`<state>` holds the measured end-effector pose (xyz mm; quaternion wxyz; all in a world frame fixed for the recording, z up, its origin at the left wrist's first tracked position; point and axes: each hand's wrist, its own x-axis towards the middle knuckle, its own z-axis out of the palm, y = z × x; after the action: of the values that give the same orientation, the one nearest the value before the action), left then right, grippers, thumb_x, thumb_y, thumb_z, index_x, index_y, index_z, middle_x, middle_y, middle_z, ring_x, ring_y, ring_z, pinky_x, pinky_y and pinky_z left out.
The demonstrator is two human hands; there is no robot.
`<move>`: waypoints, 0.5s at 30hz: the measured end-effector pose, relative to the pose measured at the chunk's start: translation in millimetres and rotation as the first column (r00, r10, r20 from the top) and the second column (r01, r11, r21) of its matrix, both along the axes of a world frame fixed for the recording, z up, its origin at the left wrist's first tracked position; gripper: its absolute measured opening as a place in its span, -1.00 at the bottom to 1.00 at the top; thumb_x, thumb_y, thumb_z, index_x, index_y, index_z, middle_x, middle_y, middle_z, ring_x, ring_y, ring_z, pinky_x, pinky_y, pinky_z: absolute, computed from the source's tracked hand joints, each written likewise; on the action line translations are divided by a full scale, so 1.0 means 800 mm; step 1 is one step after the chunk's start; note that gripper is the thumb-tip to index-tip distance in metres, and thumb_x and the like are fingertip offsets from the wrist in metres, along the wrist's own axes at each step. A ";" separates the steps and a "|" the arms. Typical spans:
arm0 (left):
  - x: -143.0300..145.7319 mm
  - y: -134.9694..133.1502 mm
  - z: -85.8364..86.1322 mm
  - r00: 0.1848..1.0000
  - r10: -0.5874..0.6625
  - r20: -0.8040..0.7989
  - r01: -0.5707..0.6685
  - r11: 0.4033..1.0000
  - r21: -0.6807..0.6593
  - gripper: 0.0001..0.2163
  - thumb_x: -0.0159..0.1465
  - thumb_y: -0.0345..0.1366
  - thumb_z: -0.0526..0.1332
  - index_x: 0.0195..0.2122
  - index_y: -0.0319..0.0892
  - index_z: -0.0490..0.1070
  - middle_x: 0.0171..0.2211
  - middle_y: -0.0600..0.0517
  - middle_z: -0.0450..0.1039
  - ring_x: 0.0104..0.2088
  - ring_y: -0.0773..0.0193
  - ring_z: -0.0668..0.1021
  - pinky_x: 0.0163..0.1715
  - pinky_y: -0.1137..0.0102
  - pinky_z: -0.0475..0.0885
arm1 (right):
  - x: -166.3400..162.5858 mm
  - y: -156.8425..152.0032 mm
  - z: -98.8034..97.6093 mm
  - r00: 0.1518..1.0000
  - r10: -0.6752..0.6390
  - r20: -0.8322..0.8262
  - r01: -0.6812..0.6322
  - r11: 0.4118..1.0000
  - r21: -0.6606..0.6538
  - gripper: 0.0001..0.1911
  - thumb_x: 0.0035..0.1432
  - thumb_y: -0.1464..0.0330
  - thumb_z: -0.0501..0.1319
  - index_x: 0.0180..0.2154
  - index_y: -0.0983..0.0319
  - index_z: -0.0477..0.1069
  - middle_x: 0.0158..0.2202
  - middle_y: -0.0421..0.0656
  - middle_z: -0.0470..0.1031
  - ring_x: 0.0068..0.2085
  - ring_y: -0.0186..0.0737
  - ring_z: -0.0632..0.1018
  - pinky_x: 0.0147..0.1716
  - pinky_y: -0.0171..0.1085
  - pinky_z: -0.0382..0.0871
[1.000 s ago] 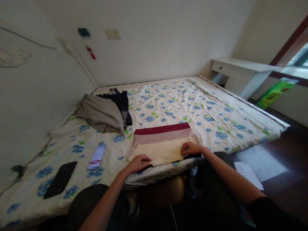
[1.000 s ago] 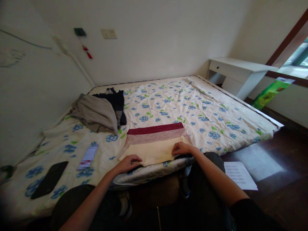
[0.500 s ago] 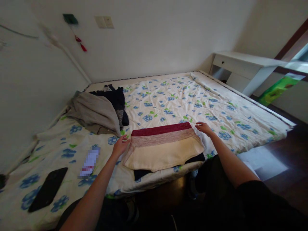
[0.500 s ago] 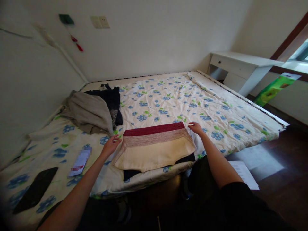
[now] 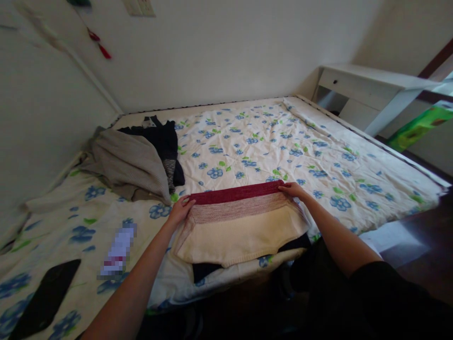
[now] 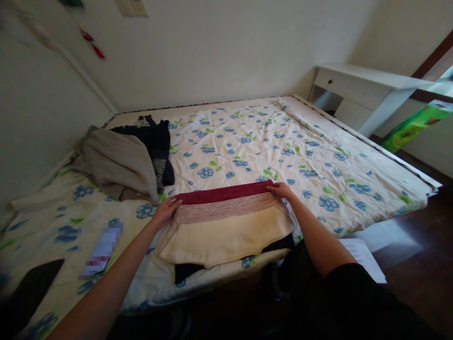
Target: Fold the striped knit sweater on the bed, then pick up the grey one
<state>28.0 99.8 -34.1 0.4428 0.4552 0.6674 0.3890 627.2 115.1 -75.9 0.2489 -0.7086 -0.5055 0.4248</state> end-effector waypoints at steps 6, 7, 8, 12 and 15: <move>0.005 0.007 0.002 0.936 0.156 0.317 -0.172 0.985 0.022 -0.33 0.13 -0.32 0.58 0.30 -0.10 0.51 -0.19 0.01 0.71 -0.29 0.25 0.69 -0.20 0.39 0.62 | -0.010 0.009 0.005 0.984 0.053 0.169 -0.064 0.996 0.061 -0.64 0.29 0.09 0.44 -0.07 0.21 0.76 -0.26 -0.13 0.76 -0.16 -0.07 0.70 -0.12 -0.27 0.53; 0.006 0.007 0.001 0.924 0.191 0.331 -0.209 0.978 0.020 -0.35 0.15 -0.36 0.55 0.29 -0.09 0.51 -0.20 0.03 0.70 -0.32 0.28 0.68 -0.24 0.41 0.60 | -0.011 0.011 0.006 0.980 0.017 0.197 -0.035 0.996 0.085 -0.64 0.32 0.10 0.41 -0.04 0.22 0.76 -0.24 -0.11 0.76 -0.13 -0.05 0.71 -0.10 -0.27 0.53; 0.006 0.006 0.001 0.915 0.216 0.339 -0.235 0.972 0.015 -0.37 0.17 -0.39 0.53 0.29 -0.10 0.51 -0.21 0.04 0.69 -0.34 0.30 0.67 -0.25 0.43 0.60 | -0.012 0.012 0.008 0.975 -0.024 0.220 -0.001 0.994 0.110 -0.63 0.36 0.10 0.38 -0.02 0.23 0.75 -0.21 -0.09 0.77 -0.11 -0.04 0.71 -0.09 -0.26 0.53; 0.009 -0.005 0.004 0.911 0.255 0.325 -0.252 0.966 -0.051 -0.43 0.21 -0.46 0.47 0.27 -0.14 0.49 -0.27 0.05 0.66 -0.35 0.32 0.67 -0.22 0.44 0.60 | -0.021 0.010 0.012 0.958 -0.123 0.258 0.106 0.991 0.080 -0.66 0.35 0.20 0.40 0.05 0.23 0.70 -0.08 -0.03 0.77 -0.09 -0.07 0.73 -0.05 -0.26 0.55; 0.004 -0.020 0.014 0.925 0.271 0.265 -0.256 0.963 -0.088 -0.41 0.19 -0.45 0.51 0.25 -0.16 0.46 -0.32 0.07 0.63 -0.36 0.34 0.66 -0.21 0.45 0.59 | -0.019 -0.001 0.015 0.963 -0.158 0.218 0.169 0.985 -0.033 -0.63 0.25 0.19 0.50 0.01 0.24 0.66 -0.15 -0.04 0.75 -0.16 -0.11 0.72 -0.12 -0.27 0.59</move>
<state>31.5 84.1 -22.9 0.4864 0.2914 0.6643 0.4870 612.4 114.2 -63.6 0.2088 -0.7958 -0.4579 0.3369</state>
